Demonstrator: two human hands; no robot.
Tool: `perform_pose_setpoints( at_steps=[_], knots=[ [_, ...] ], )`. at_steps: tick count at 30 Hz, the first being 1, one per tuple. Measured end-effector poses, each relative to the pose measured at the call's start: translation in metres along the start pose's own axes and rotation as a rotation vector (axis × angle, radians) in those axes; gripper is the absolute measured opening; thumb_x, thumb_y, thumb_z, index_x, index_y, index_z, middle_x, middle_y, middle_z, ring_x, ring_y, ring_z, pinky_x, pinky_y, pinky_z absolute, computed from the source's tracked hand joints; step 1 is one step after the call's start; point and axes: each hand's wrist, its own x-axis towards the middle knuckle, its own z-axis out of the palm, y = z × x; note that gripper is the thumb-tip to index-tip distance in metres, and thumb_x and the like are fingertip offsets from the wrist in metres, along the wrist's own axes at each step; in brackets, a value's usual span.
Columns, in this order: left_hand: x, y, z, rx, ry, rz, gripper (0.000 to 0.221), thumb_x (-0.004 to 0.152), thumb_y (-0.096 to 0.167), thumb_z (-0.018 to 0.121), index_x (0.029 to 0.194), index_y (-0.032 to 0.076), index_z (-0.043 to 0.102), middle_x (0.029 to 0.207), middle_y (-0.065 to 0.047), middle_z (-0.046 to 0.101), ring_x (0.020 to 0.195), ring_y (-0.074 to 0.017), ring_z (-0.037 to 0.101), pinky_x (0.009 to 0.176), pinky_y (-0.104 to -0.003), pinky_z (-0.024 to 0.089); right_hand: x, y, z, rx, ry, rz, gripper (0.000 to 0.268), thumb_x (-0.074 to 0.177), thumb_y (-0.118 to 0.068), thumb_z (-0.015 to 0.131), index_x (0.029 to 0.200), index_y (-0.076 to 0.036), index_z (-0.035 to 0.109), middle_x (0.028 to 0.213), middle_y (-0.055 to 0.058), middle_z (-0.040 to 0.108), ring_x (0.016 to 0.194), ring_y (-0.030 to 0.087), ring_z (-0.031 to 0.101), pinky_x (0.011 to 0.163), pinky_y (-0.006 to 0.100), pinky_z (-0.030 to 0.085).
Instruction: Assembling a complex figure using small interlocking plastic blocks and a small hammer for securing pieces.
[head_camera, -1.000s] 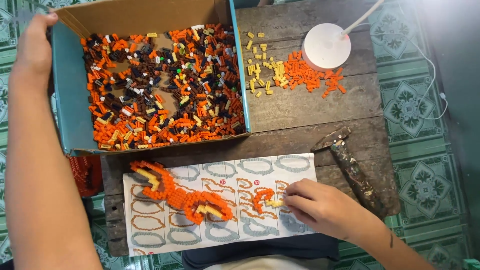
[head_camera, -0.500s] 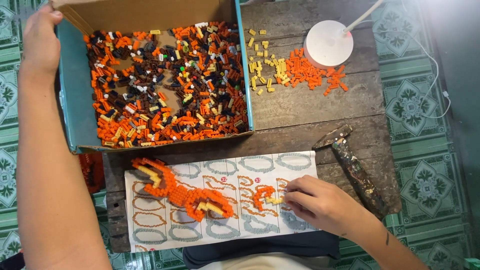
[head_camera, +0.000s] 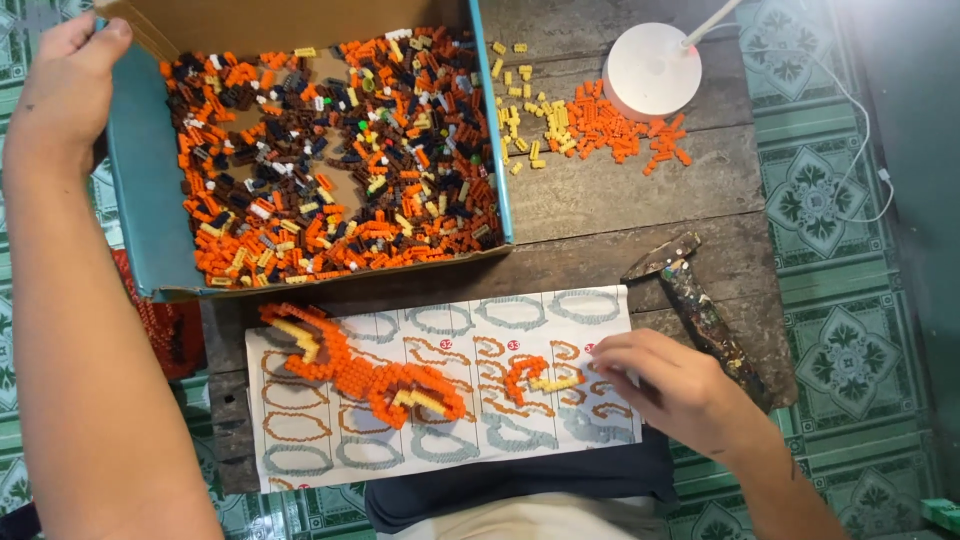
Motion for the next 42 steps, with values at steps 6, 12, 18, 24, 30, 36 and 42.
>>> perform_pose_setpoints(
  at_steps=[6,12,18,24,30,36,42],
  knots=[
    [-0.011,0.037,0.0,0.025,-0.031,-0.178,0.039,0.141,0.036,0.042,0.158,0.004,0.057,0.096,-0.002,0.027,0.099,-0.025,0.036,0.107,-0.047,0.035,0.002,-0.007,0.016,-0.02,-0.162,-0.099,0.009,0.111,-0.007,0.065,0.113,-0.005,0.073,0.116,0.008,0.075,0.104,0.027,0.073,0.093,0.039,0.059],
    [-0.056,0.132,0.019,0.631,0.322,0.033,0.033,0.142,0.018,0.059,0.155,-0.011,0.064,0.14,-0.038,0.07,0.121,-0.0551,0.068,0.09,-0.067,0.056,-0.005,0.004,0.021,-0.094,-0.141,-0.19,0.009,0.108,-0.008,0.071,0.115,-0.005,0.075,0.121,0.01,0.079,0.106,0.029,0.075,0.094,0.043,0.06],
    [-0.216,0.278,0.089,0.651,0.224,0.472,0.023,0.124,0.019,0.078,0.103,0.012,0.075,0.083,-0.006,0.068,0.061,-0.0225,0.057,0.057,-0.042,0.051,0.008,0.005,0.015,-0.143,-0.167,-0.229,0.014,0.105,0.0,0.075,0.117,-0.006,0.075,0.118,0.006,0.078,0.105,0.027,0.073,0.09,0.041,0.056],
    [-0.311,0.322,0.221,0.249,-0.14,0.621,0.007,0.106,0.003,0.065,0.104,0.003,0.071,0.098,-0.015,0.072,0.09,-0.0322,0.067,0.076,-0.043,0.055,0.001,0.011,0.01,0.008,-0.051,-0.124,0.019,0.11,-0.011,0.068,0.124,0.001,0.073,0.128,0.019,0.077,0.113,0.035,0.077,0.101,0.043,0.061],
    [-0.327,0.334,0.275,0.376,-0.051,0.338,0.033,0.104,0.006,0.073,0.136,-0.001,0.076,0.137,-0.02,0.072,0.131,-0.0389,0.065,0.106,-0.05,0.057,-0.001,-0.016,0.003,0.048,0.416,0.111,0.013,0.096,0.004,0.084,0.099,-0.002,0.073,0.1,0.012,0.083,0.092,0.022,0.083,0.089,0.029,0.067],
    [-0.328,0.326,0.279,0.315,-0.056,0.281,0.028,0.1,0.01,0.083,0.126,0.003,0.076,0.128,-0.014,0.071,0.116,-0.032,0.065,0.095,-0.044,0.057,-0.017,-0.011,0.02,0.156,0.471,0.174,0.013,0.093,0.004,0.087,0.101,-0.002,0.077,0.102,0.015,0.082,0.091,0.02,0.081,0.085,0.025,0.067],
    [-0.331,0.323,0.268,-0.298,-0.142,0.136,0.028,0.099,0.011,0.08,0.124,0.003,0.07,0.102,-0.009,0.074,0.1,-0.0252,0.067,0.09,-0.035,0.056,-0.015,-0.016,0.021,0.219,0.434,0.195,0.006,0.1,0.003,0.077,0.106,0.003,0.079,0.106,0.02,0.081,0.096,0.025,0.082,0.084,0.029,0.071]
  ],
)
